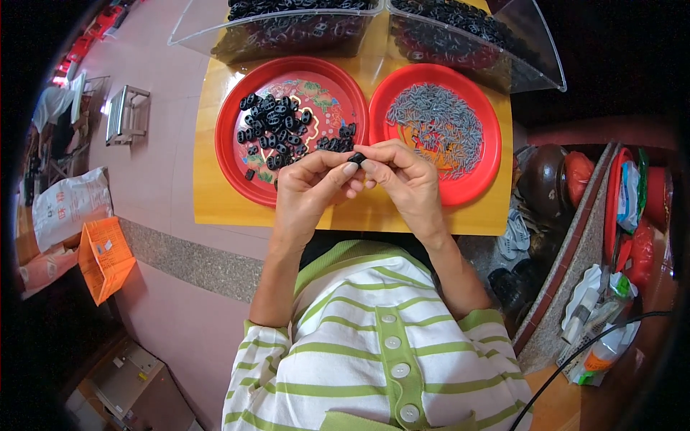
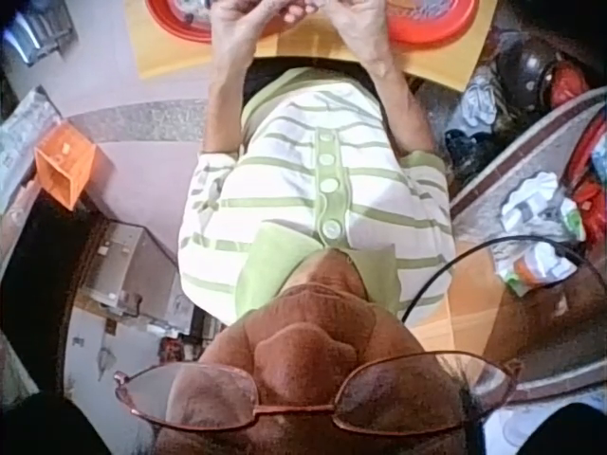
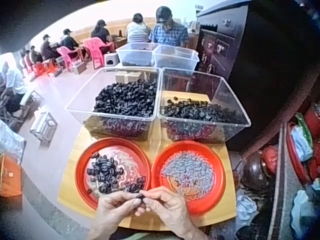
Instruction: The person assembles plastic cord locks by picking up components from trays and pressing the pieces together by hand.
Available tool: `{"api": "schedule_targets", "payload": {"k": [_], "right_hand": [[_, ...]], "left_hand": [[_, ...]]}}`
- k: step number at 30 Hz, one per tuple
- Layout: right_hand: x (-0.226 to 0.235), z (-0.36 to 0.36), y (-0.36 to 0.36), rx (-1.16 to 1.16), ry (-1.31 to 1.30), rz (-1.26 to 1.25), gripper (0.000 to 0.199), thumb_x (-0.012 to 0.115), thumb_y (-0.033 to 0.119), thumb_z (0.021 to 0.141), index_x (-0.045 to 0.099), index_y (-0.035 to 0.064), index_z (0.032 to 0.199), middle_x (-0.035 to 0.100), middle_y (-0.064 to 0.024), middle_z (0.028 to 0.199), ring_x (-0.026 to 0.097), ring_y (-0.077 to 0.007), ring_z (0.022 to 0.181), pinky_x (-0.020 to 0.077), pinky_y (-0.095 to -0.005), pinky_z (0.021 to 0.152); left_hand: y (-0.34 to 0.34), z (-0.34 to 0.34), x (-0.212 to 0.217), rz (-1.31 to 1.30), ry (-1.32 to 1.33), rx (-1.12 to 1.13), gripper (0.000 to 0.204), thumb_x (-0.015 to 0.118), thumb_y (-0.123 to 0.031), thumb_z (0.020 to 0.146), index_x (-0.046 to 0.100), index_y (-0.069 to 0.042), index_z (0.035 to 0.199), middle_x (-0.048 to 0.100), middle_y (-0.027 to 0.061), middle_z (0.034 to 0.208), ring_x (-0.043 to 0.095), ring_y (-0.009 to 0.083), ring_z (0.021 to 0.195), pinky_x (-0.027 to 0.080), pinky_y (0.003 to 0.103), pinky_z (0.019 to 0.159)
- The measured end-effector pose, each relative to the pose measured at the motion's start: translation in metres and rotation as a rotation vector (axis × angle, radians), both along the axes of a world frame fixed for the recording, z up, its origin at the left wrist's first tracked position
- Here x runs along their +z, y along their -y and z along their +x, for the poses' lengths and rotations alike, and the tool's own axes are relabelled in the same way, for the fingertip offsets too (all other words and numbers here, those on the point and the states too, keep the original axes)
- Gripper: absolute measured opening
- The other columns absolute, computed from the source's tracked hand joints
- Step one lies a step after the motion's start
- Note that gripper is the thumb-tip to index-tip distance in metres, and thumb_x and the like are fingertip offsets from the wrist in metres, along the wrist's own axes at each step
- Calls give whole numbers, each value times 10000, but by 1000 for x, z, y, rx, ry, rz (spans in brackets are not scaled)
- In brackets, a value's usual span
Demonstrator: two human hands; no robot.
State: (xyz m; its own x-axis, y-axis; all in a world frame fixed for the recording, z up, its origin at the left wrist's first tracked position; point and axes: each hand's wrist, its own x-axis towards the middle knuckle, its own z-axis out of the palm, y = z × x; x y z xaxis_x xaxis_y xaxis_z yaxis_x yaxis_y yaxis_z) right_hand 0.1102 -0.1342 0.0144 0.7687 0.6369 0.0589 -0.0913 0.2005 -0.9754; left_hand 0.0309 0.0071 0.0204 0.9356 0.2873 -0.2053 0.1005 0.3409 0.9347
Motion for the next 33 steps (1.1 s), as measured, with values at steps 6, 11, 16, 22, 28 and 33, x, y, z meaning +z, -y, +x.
{"api": "schedule_targets", "payload": {"k": [6,11,16,22,28,33], "right_hand": [[0,8,-1,-117,200,-119,183,584,10,854,640,-4,1028,576,-49,852,592,-99,801,486,-231,694],[12,1,-6,-137,367,-289,257,677,29,763,607,11,1009,572,-72,820,597,-134,727,491,-261,630],[7,3,-10,-230,556,-318,248,698,16,732,588,19,954,538,-57,810,568,-117,666,466,-234,556],[10,10,0,-135,492,-316,200,707,20,726,601,9,896,538,-43,758,543,-100,621,435,-232,527],[11,15,16,35,402,-293,163,691,46,755,573,5,859,525,-45,714,529,-116,629,432,-260,551],[2,15,22,91,425,-288,147,671,50,773,564,15,869,503,-63,709,535,-144,633,430,-277,554]], "left_hand": [[9,9,3,-85,40,44,140,573,-72,889,624,35,962,664,99,830,627,109,698,510,199,635],[7,8,-8,-237,-6,217,95,596,-85,874,624,5,886,638,55,770,597,88,644,487,196,586],[19,11,-7,-290,20,288,64,597,-90,868,612,-28,873,609,17,751,558,60,632,465,181,602],[17,15,-5,-188,144,272,189,605,-63,857,633,7,1031,599,36,908,557,61,777,459,188,666],[6,11,-15,-47,205,-87,230,605,19,831,633,23,1059,590,62,931,580,118,808,488,219,695],[9,9,-25,-94,183,-72,207,623,34,815,641,32,1021,603,81,887,589,127,766,494,222,678]]}}
